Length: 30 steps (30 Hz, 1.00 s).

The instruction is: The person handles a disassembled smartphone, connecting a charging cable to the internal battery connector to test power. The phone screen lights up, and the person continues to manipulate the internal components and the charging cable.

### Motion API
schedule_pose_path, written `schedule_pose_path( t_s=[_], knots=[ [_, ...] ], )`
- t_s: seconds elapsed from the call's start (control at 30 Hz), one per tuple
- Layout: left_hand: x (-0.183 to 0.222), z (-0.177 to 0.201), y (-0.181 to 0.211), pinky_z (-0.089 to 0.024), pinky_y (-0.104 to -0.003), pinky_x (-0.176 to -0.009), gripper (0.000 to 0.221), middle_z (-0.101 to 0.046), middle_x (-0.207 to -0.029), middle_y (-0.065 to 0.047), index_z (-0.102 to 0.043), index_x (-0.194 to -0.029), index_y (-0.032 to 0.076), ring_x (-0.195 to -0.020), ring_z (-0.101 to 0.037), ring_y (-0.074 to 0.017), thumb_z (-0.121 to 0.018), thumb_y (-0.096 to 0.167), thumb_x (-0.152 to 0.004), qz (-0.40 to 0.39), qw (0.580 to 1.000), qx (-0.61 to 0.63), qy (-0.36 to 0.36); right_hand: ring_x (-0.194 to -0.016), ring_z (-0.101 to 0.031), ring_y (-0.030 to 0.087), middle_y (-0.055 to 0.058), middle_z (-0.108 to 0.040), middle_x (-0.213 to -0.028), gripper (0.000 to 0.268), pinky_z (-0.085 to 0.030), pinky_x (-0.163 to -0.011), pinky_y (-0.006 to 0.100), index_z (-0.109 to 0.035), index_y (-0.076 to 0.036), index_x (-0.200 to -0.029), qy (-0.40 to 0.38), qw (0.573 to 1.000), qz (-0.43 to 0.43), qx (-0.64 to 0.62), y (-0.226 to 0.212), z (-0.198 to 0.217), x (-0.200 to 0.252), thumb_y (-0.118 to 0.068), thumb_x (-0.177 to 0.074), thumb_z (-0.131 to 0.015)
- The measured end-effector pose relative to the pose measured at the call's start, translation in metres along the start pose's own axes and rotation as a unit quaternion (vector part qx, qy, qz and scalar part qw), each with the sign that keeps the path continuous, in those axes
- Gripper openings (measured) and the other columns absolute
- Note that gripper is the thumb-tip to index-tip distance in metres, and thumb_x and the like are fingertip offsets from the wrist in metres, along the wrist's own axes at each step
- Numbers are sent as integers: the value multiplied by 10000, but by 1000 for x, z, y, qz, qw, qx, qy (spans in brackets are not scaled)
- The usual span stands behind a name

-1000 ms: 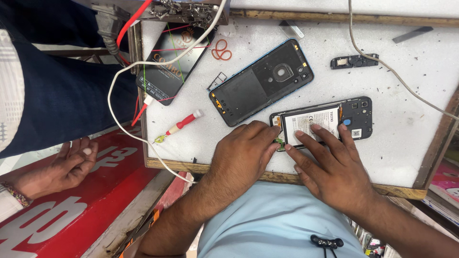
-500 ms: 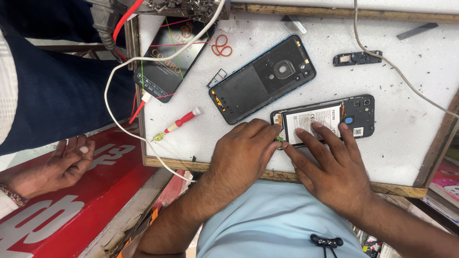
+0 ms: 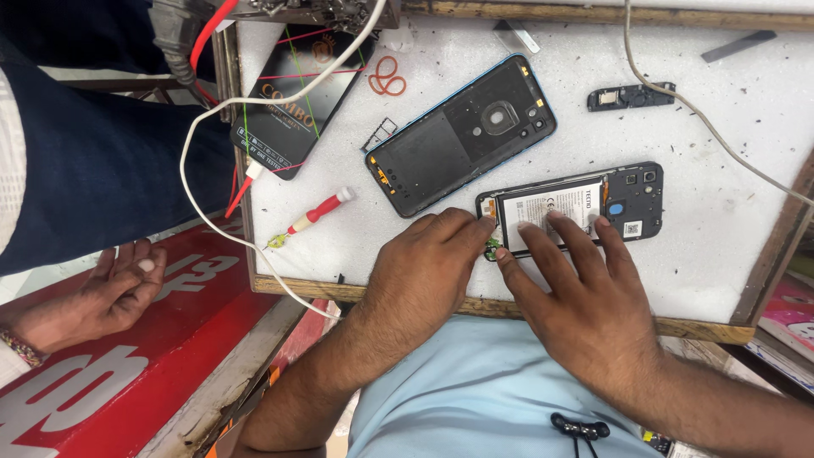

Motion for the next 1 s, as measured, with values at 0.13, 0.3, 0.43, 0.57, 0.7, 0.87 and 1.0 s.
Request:
schedule_pose_path(
  t_s=[0.13, 0.3, 0.43, 0.57, 0.7, 0.87, 1.0],
  knots=[
    [0, -1, 2, -581, -386, -812, 382, -666, -1096, -104, -666, -1235, 19, -971, -685, -290, -690, 12, -854, -5, 1000, -14, -5, -1308, -537, 358, 158, -580, -1344, 387, -431, -1070, 661, -674, -126, -1228, -20, 1000, 6, 20, -2, 1, -3, -237, -857, -674],
    [6, -2, 6, -575, -388, -807, 373, -655, -1089, -103, -664, -1235, 15, -964, -672, -292, -684, 27, -864, -15, 999, -42, 1, -1279, -560, 355, 139, -595, -1325, 400, -443, -1057, 644, -681, -134, -1201, -1, 1000, -1, 28, -4, 4, 0, -222, -812, -717],
    [2, 4, 13, -570, -391, -795, 371, -657, -1085, -103, -663, -1236, 16, -945, -669, -289, -679, 39, -866, -30, 998, -53, 9, -1285, -559, 361, 123, -606, -1371, 454, -449, -1096, 559, -663, -136, -1252, 84, 995, 20, -52, 3, 19, 1, -181, -807, -745],
    [6, 5, 11, -569, -389, -804, 354, -656, -1084, -105, -652, -1239, 16, -955, -668, -291, -690, 57, -889, -31, 999, -28, 26, -1337, -546, 316, 100, -606, -1390, 559, -434, -1155, 522, -638, -140, -1316, 79, 989, 21, -121, 18, 12, 10, -108, -771, -755],
    [10, 4, 9, -563, -400, -822, 389, -652, -1098, -117, -648, -1290, 9, -982, -661, -303, -694, 67, -908, -33, 999, -18, 23, -1356, -534, 332, 106, -609, -1384, 548, -396, -1199, 525, -621, -146, -1331, 92, 988, 18, -124, 27, 6, 16, -94, -803, -762],
    [26, 7, 32, -525, -464, -1021, 355, -625, -1287, -137, -662, -1257, 28, -1241, -606, -332, -657, 87, -906, -159, 980, -95, 69, -1365, -535, 304, 79, -628, -1350, 462, -334, -1226, 543, -644, -160, -1316, 88, 992, 8, -89, 37, 3, 14, -182, -869, -763],
    [31, -6, 31, -493, -495, -1049, 302, -605, -1348, -124, -677, -1249, 32, -1340, -557, -341, -641, 135, -966, -185, 973, -127, 50, -1376, -531, 273, 58, -636, -1348, 440, -317, -1242, 547, -670, -157, -1301, 81, 991, -9, -105, 42, 1, 13, -198, -872, -758]
  ],
)
Point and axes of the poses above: each hand's wrist, its own x-axis away from the middle knuckle, its own z-axis out of the back of the hand, y = z × x, the point moved 10 cm from there along -x, towards the middle knuckle
